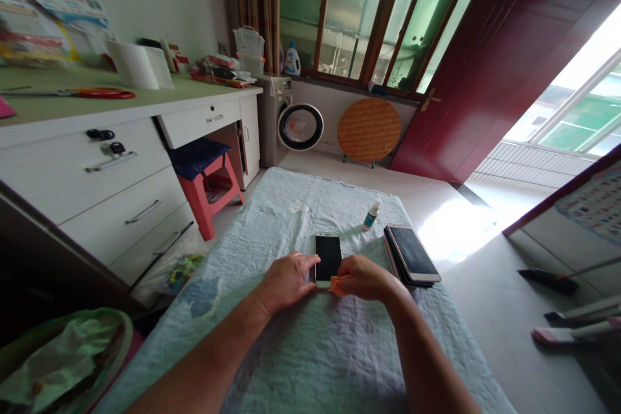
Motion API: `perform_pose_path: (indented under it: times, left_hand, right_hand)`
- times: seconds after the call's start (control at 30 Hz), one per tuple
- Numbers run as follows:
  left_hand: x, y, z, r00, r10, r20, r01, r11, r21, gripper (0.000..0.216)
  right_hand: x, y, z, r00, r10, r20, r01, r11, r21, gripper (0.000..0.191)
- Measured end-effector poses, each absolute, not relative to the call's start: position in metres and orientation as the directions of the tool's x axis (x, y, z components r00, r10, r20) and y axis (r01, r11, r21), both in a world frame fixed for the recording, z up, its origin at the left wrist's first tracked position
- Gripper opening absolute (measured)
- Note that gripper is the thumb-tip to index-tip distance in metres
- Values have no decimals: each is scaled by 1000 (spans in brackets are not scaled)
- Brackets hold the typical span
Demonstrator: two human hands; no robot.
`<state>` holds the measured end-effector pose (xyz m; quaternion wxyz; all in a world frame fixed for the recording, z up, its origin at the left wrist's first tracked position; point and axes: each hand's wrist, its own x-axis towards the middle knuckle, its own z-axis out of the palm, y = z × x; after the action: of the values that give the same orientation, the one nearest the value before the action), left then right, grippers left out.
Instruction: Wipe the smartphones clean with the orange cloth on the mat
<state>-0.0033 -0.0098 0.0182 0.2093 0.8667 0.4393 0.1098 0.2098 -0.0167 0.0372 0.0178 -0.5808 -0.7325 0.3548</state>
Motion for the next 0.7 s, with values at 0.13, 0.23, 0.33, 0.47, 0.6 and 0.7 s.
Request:
perform_pose_path:
  times: [0.13, 0.23, 0.33, 0.47, 0.6, 0.7]
  left_hand:
    - [-3, -9, 17, 589, 808, 13, 710, -525, 469, 52]
    - [-3, -9, 16, 590, 807, 25, 704, -530, 473, 52]
    - [-3, -10, 15, 584, 811, 34, 706, -528, 472, 52]
    - [-3, -10, 15, 582, 812, 38, 705, -527, 475, 52]
    - [-3, -9, 14, 595, 802, 55, 688, -543, 481, 50]
    - [-2, -10, 12, 595, 800, 77, 679, -552, 483, 47]
  right_hand:
    - [216, -14, 35, -276, 881, -383, 859, 47, -510, 15]
    - [219, -13, 35, -250, 881, -401, 885, 41, -463, 17]
    - [223, -12, 37, -240, 872, -426, 900, 36, -435, 16]
    - [225, -9, 37, -223, 972, -78, 881, 167, -443, 21]
    - [220, -6, 29, -180, 946, 269, 874, 279, -397, 29]
    - [212, -4, 20, -227, 944, 241, 852, 312, -420, 27]
